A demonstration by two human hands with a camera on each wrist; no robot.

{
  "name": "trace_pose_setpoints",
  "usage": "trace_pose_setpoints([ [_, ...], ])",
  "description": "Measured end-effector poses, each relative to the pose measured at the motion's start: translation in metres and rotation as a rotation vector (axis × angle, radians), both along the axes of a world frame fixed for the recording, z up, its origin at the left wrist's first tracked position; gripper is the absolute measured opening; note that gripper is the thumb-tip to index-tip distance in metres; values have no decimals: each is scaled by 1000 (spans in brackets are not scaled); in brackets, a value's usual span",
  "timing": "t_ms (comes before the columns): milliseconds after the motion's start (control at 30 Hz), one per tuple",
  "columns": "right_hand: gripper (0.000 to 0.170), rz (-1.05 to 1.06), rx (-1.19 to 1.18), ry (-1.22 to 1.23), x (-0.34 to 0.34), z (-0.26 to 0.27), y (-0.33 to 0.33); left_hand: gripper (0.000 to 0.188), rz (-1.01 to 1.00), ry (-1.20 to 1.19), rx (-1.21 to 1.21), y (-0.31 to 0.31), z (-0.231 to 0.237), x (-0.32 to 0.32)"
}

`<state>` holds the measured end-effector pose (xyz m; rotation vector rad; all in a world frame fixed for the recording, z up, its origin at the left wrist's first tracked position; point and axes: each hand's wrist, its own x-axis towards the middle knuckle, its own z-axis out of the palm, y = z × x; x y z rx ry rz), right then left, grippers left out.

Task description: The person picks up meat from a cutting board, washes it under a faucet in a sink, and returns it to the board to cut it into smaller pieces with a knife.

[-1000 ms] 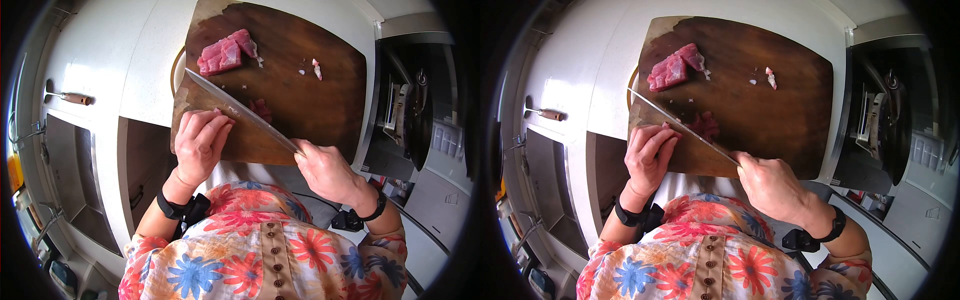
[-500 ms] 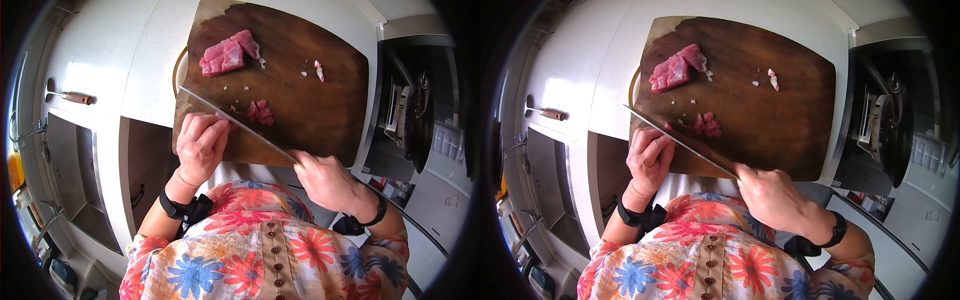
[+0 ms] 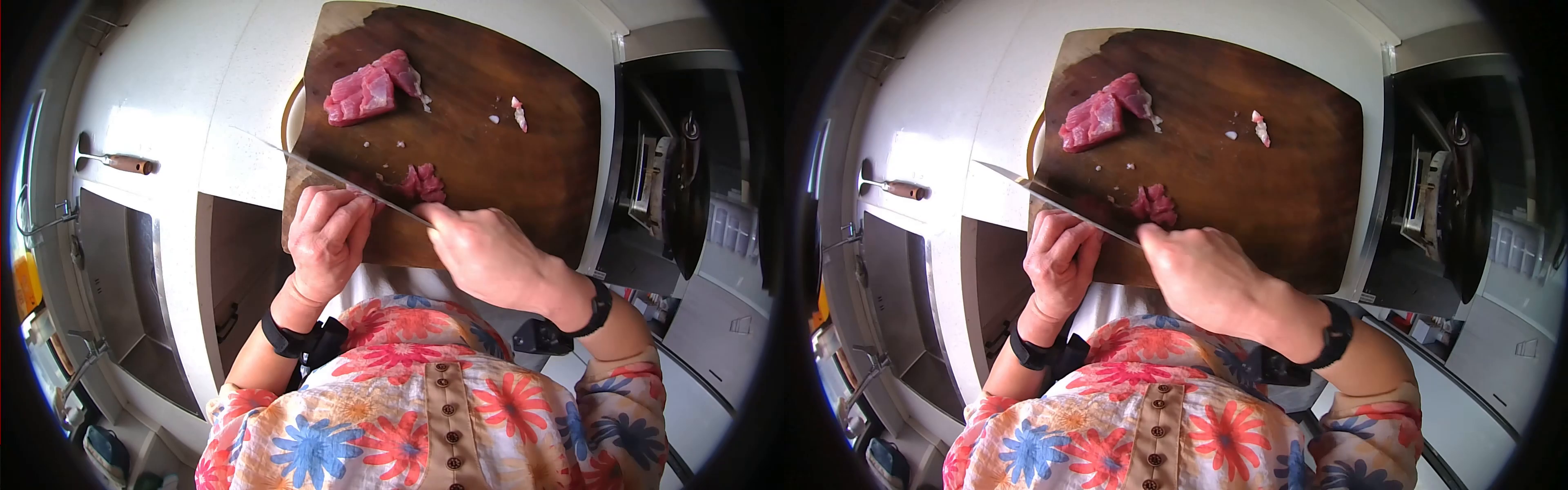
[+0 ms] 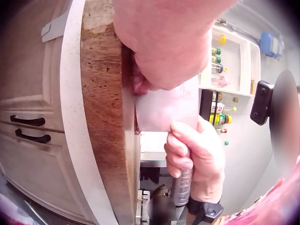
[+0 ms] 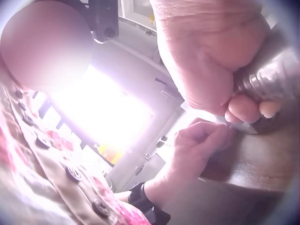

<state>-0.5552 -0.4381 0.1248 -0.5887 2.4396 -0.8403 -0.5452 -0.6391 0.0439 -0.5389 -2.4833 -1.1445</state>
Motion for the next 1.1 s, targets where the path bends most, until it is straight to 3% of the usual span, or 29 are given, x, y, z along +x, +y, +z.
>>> trace_pose_setpoints([
  [133,19,-28,33,-36,18,13,31,19,20,3,29,1,-2,1],
  [433,20,-46,-21,-65,26,19,28,21,0,15,2,-1,-2,1],
  [767,13,26,77,-62,45,24,44,20,-9,-1,19,-1,-2,0],
  [967,11,-22,-65,16,2,-7,-5,20,-25,2,-12,-2,0,2],
  [1100,11,29,-63,24,15,-6,19,19,1,-3,16,0,0,1],
])
